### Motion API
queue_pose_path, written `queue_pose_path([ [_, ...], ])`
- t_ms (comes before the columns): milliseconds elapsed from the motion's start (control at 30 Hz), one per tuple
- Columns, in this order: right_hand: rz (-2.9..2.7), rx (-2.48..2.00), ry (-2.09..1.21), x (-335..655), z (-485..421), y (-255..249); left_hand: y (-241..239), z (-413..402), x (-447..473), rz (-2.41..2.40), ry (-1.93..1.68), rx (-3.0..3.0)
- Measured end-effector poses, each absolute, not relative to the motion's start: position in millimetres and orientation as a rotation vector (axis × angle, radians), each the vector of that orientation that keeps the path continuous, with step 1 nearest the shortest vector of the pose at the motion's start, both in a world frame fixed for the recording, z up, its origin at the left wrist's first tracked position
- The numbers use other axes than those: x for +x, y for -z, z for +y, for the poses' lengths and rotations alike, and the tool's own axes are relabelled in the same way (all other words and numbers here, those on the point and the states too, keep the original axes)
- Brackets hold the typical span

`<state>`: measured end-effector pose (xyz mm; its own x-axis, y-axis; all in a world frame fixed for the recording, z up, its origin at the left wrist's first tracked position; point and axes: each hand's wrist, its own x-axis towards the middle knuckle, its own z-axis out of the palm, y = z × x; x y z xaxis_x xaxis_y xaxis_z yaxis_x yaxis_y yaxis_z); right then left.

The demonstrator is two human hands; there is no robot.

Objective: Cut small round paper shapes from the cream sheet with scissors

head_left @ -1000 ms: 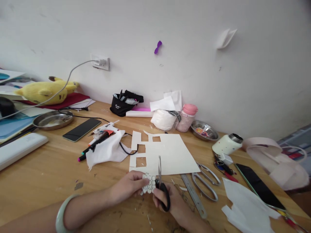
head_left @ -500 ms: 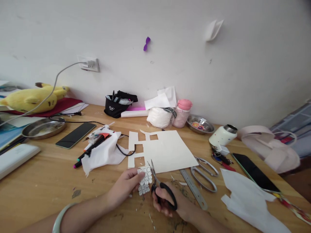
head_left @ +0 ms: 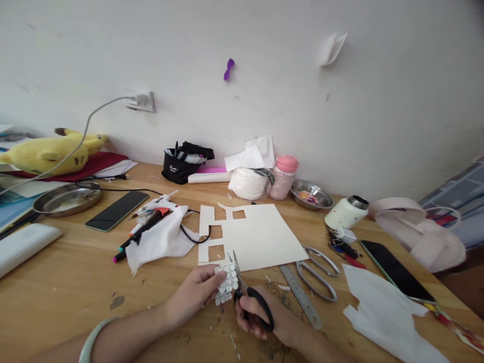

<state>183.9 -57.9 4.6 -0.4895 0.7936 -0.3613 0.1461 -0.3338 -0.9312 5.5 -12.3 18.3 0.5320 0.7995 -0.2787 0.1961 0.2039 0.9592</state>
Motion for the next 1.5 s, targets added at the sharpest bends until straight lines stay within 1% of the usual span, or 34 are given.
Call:
queue_pose_path([
  [533,-1.476,-1.188,-1.849,185,-58,2,-20,-13,7,0.967,-0.533,1.311],
  [800,-1.479,-1.213,-1.834,182,-58,-12,-20,-14,4,0.992,-0.546,1.252],
  [1300,-1.57,-1.241,-1.783,184,-57,-8,-13,-11,2,1.007,-0.7,1.118],
  [1400,-1.566,-1.23,-1.782,183,-57,-9,-13,-11,2,0.997,-0.678,1.131],
  [1500,-1.562,-1.22,-1.785,183,-57,-9,-16,-14,4,0.936,-0.583,1.181],
])
